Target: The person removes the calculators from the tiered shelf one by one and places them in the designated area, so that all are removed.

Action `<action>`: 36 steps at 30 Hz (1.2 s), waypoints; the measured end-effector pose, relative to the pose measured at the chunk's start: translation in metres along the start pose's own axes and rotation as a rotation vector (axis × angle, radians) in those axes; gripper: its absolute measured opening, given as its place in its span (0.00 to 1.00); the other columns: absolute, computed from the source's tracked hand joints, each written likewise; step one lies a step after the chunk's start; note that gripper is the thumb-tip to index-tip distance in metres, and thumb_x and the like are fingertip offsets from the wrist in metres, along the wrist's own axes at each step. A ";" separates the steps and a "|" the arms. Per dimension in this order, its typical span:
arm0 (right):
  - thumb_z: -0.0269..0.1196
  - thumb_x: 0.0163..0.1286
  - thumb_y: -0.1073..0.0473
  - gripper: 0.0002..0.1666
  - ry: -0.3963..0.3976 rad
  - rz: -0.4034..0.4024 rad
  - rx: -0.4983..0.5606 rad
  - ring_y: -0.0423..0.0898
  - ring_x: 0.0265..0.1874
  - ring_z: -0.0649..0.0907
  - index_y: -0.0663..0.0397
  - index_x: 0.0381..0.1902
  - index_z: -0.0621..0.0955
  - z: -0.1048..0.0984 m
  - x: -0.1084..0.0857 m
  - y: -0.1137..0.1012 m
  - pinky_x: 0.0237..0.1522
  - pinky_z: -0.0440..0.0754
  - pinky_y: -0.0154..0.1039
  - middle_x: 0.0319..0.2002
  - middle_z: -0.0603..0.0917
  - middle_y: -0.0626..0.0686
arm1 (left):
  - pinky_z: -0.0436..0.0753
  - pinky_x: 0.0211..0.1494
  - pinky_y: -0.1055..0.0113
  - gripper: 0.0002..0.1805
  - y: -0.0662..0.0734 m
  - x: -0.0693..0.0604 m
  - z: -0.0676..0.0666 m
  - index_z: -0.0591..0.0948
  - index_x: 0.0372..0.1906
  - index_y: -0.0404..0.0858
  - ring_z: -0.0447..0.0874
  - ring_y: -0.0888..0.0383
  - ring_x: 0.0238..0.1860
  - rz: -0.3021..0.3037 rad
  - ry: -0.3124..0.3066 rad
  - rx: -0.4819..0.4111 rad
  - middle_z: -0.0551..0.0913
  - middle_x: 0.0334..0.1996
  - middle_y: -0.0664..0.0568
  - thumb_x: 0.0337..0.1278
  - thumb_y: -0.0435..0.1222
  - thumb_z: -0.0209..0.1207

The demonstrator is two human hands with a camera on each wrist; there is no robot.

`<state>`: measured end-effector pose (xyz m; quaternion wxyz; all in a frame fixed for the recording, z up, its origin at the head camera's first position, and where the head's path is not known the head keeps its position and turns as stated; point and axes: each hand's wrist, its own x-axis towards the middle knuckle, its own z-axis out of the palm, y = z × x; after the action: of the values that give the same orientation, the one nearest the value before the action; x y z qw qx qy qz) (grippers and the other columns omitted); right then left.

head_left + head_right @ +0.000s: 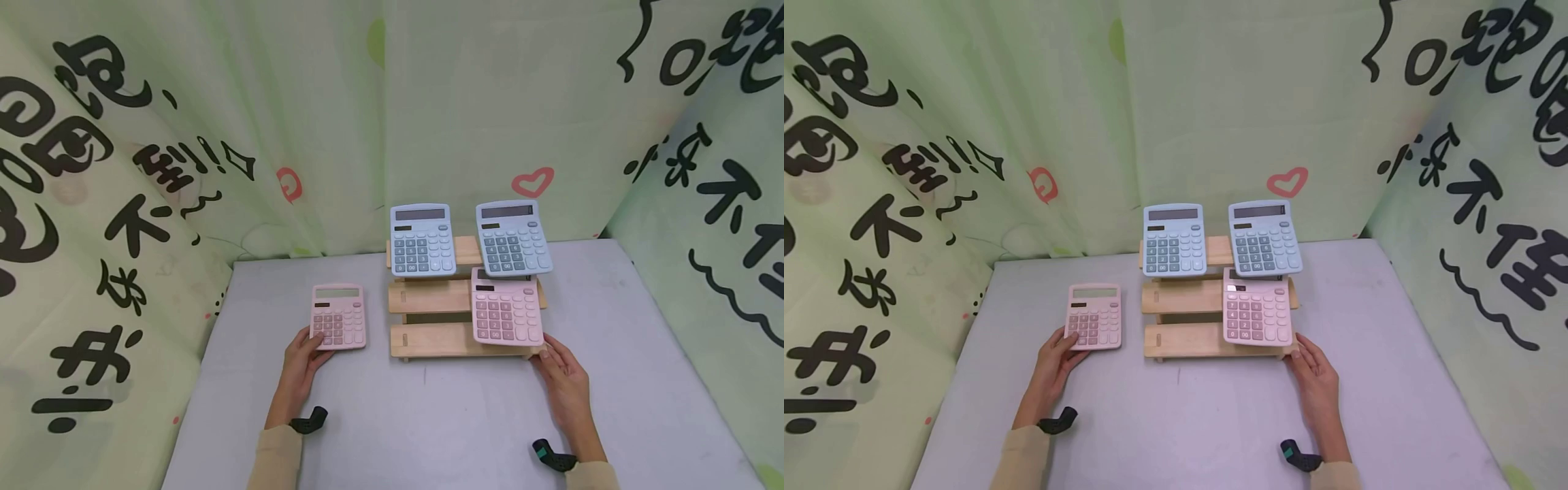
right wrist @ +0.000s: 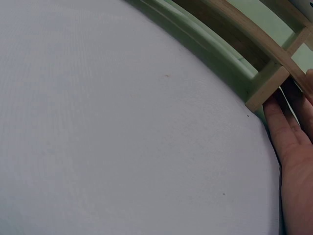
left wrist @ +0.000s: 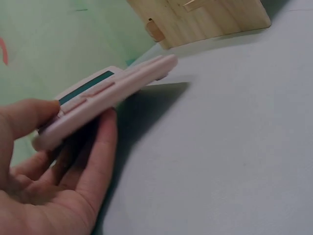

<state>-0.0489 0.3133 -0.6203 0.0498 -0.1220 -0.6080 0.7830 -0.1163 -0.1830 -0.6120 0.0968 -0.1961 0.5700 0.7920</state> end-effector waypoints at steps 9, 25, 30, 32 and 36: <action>0.61 0.79 0.51 0.35 0.120 -0.003 -0.223 0.23 0.58 0.83 0.56 0.78 0.68 0.004 0.001 0.002 0.56 0.80 0.20 0.60 0.83 0.35 | 0.90 0.53 0.66 0.27 0.013 -0.001 0.006 0.67 0.75 0.31 0.89 0.59 0.49 0.003 0.074 0.350 0.78 0.67 0.32 0.79 0.34 0.53; 0.60 0.80 0.50 0.33 0.153 -0.027 -0.303 0.22 0.56 0.82 0.53 0.77 0.69 0.007 0.000 0.005 0.55 0.80 0.18 0.59 0.83 0.33 | 0.82 0.26 0.73 0.27 0.020 -0.009 0.026 0.73 0.67 0.22 0.84 0.57 0.24 0.120 0.296 0.807 0.81 0.50 0.30 0.72 0.36 0.56; 0.61 0.79 0.50 0.33 0.154 -0.030 -0.311 0.21 0.55 0.82 0.53 0.77 0.70 0.007 0.001 0.005 0.54 0.80 0.17 0.57 0.83 0.32 | 0.85 0.43 0.52 0.27 0.020 -0.009 0.028 0.75 0.64 0.20 0.87 0.41 0.44 0.170 0.347 0.932 0.82 0.51 0.28 0.69 0.37 0.56; 0.61 0.79 0.50 0.33 0.155 -0.027 -0.310 0.21 0.55 0.82 0.53 0.77 0.70 0.007 0.001 0.006 0.54 0.80 0.17 0.57 0.83 0.32 | 0.83 0.48 0.46 0.27 0.020 -0.009 0.029 0.76 0.63 0.21 0.84 0.37 0.49 0.171 0.364 0.960 0.83 0.52 0.28 0.68 0.37 0.56; 0.60 0.80 0.50 0.33 0.156 -0.022 -0.322 0.21 0.56 0.82 0.52 0.77 0.70 0.007 0.001 0.006 0.54 0.80 0.17 0.58 0.83 0.32 | 0.81 0.47 0.43 0.28 0.021 -0.011 0.031 0.75 0.63 0.20 0.82 0.35 0.48 0.168 0.373 0.967 0.81 0.50 0.27 0.66 0.37 0.55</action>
<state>-0.0514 0.3057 -0.6244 0.0851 -0.1822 -0.7210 0.6631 -0.1206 -0.1603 -0.5805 0.0091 -0.2203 0.8918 0.3951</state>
